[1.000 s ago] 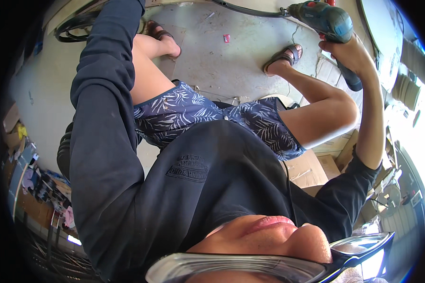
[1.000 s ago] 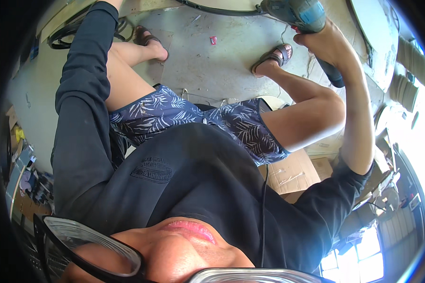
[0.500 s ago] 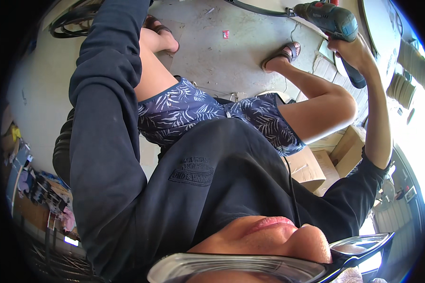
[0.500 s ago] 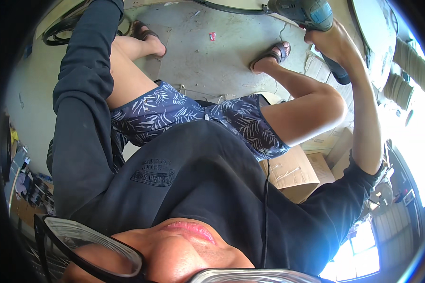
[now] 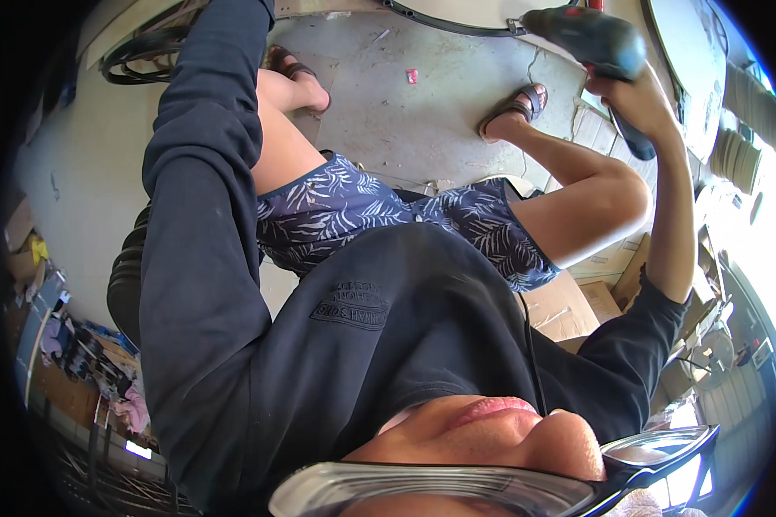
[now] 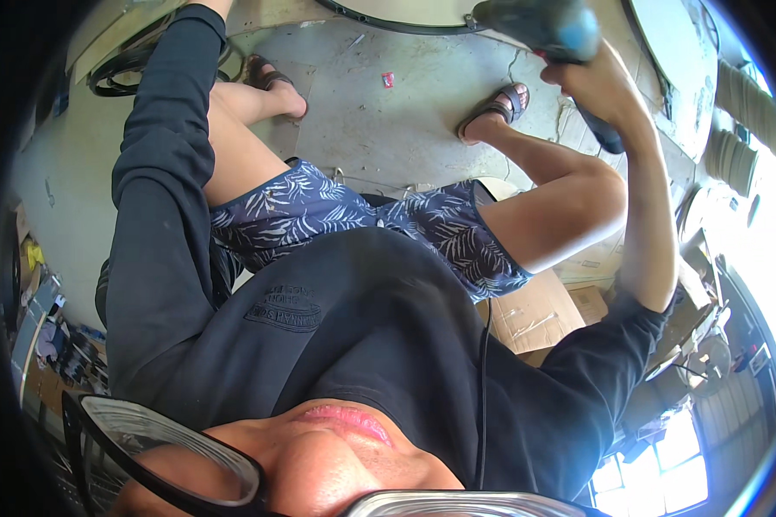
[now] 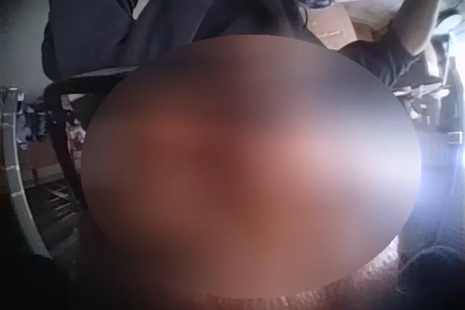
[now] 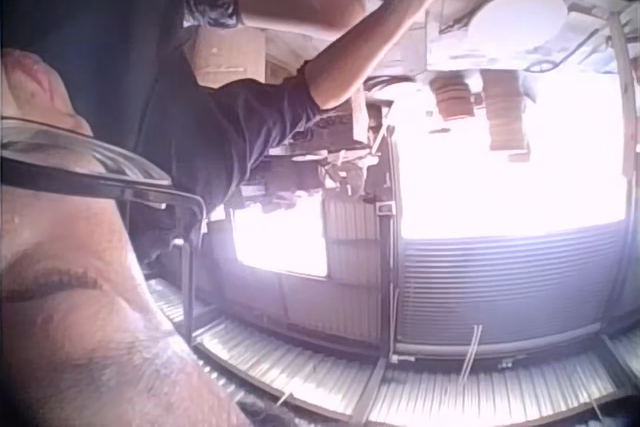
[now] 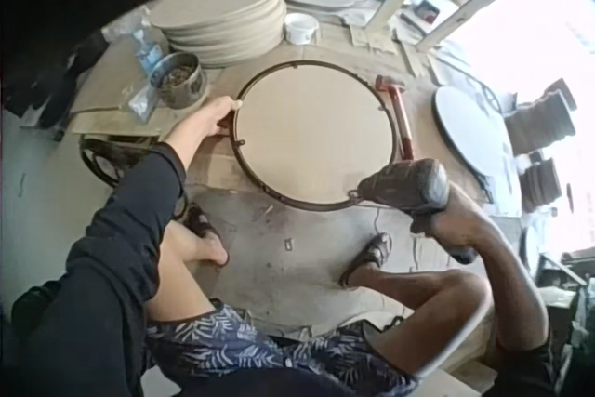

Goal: Fitting a black rim onto a round wooden board and securing it with screws using a power drill.

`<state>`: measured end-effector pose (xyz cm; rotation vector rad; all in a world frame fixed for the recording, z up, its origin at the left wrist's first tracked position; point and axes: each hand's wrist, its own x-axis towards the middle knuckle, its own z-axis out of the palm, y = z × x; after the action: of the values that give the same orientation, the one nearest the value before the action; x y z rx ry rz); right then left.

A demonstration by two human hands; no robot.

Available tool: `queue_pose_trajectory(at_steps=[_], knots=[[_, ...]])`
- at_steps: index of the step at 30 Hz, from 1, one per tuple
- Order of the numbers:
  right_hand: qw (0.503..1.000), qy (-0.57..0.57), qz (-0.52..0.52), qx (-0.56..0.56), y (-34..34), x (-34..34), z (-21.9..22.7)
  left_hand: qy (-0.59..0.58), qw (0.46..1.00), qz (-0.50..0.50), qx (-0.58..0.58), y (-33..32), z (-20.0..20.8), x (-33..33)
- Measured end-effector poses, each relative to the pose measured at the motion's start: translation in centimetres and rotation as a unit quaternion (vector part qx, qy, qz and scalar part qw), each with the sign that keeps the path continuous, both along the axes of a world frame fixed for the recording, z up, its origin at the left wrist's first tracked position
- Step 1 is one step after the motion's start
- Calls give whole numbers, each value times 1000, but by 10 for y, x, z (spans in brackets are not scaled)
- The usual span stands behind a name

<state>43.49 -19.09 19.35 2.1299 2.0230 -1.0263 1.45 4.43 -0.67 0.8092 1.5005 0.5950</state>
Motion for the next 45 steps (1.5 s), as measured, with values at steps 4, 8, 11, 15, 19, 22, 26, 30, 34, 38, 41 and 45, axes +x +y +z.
queue_pose_trajectory(at_steps=[4, 8, 11, 15, 19, 22, 26, 30, 34, 38, 41, 45], knots=[[964, 223, -147, 2, -16, 27, -3, 44, 999, 16, 20, 10, -10, -25], [868, 445, -211, 68, -31, 34, -18, 39, 998, -9, 43, 5, -12, -29], [797, 515, -283, 140, -37, 44, -33, 65, 997, -16, 40, -18, -6, 13], [759, 549, -314, 158, -36, 50, -44, 20, 999, -26, -22, -66, -2, 8], [725, 602, -299, 151, -33, 56, -43, -46, 996, 48, -67, -112, 6, 9], [711, 619, -298, 152, -33, 54, -39, -105, 989, 82, -66, -157, 6, 38], [727, 602, -290, 157, -32, 51, -34, -212, 964, 120, -107, -209, 6, 87], [721, 609, -292, 154, -35, 51, -34, -213, 962, 111, -127, -223, 11, 109], [714, 617, -293, 155, -33, 51, -34, -130, 974, 178, -50, -197, 3, 75], [715, 619, -284, 156, -31, 47, -37, -149, 968, 203, -20, -187, -5, 50], [703, 626, -308, 137, -32, 54, -36, -138, 965, 221, -17, -180, -8, 58], [689, 642, -305, 138, -29, 51, -38, -138, 963, 230, -31, -180, 5, 64]])
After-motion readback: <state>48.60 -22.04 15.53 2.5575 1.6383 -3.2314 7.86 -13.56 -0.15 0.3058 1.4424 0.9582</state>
